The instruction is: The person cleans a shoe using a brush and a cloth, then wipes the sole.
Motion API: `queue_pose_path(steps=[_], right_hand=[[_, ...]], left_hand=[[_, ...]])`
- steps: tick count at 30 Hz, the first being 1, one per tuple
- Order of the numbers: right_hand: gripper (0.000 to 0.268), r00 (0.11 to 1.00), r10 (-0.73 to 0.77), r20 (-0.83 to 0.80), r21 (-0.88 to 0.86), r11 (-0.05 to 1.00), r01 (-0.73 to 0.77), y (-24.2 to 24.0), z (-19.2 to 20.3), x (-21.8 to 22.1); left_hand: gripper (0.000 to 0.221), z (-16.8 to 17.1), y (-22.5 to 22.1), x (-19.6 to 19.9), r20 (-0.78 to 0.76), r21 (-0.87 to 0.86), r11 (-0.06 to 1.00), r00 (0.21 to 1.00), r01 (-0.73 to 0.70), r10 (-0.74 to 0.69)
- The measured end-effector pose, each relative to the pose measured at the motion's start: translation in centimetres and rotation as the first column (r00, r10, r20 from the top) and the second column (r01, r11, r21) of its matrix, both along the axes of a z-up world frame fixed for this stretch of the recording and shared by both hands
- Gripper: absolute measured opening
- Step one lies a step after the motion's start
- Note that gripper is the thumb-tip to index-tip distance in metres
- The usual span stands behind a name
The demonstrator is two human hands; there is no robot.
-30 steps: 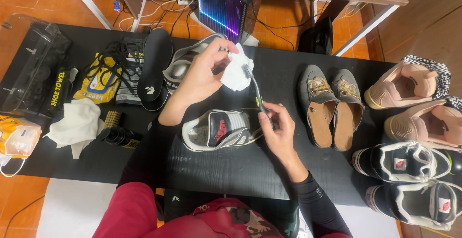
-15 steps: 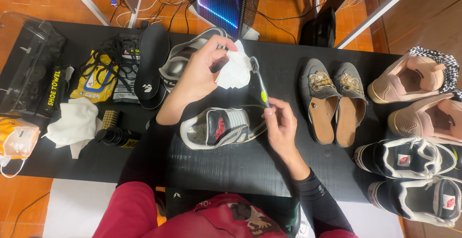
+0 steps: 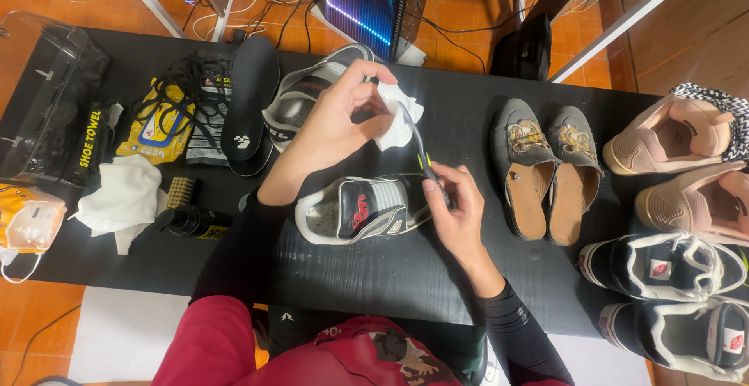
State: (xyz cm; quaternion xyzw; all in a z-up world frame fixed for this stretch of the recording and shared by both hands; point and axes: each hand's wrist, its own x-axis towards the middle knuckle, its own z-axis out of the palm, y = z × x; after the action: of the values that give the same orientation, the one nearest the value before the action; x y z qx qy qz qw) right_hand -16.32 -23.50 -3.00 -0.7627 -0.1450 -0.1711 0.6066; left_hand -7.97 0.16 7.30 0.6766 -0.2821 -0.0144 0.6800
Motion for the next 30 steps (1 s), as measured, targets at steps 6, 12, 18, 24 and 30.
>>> queue_pose_path(steps=[6,12,18,24,30], right_hand=[[0.025,0.997,-0.051,0.066,-0.132,0.989,0.059,0.2,0.6,0.0],[0.024,0.987,-0.036,0.155,-0.203,0.977,0.067,0.3,1.0,-0.1],[0.025,0.994,-0.044,0.104,-0.176,0.982,0.062,0.2,0.6,-0.1],[0.026,0.999,0.001,0.048,-0.061,0.998,0.002,-0.2,-0.2,-0.1],[0.026,1.0,0.001,0.015,-0.05,0.999,-0.001,-0.2,-0.5,-0.2]], left_hand=[[0.04,0.4,-0.3,-0.2,0.116,0.12,0.986,0.988,-0.118,0.104],[0.042,0.9,-0.1,-0.8,0.138,0.193,0.96,0.974,-0.202,0.177],[0.034,0.9,-0.5,-0.9,0.172,0.132,0.969,0.968,-0.208,0.184],[0.036,0.9,-0.7,-0.7,0.139,0.138,0.973,0.976,-0.184,0.165],[0.038,0.8,-0.7,-0.8,0.155,0.146,0.974,0.976,-0.174,0.151]])
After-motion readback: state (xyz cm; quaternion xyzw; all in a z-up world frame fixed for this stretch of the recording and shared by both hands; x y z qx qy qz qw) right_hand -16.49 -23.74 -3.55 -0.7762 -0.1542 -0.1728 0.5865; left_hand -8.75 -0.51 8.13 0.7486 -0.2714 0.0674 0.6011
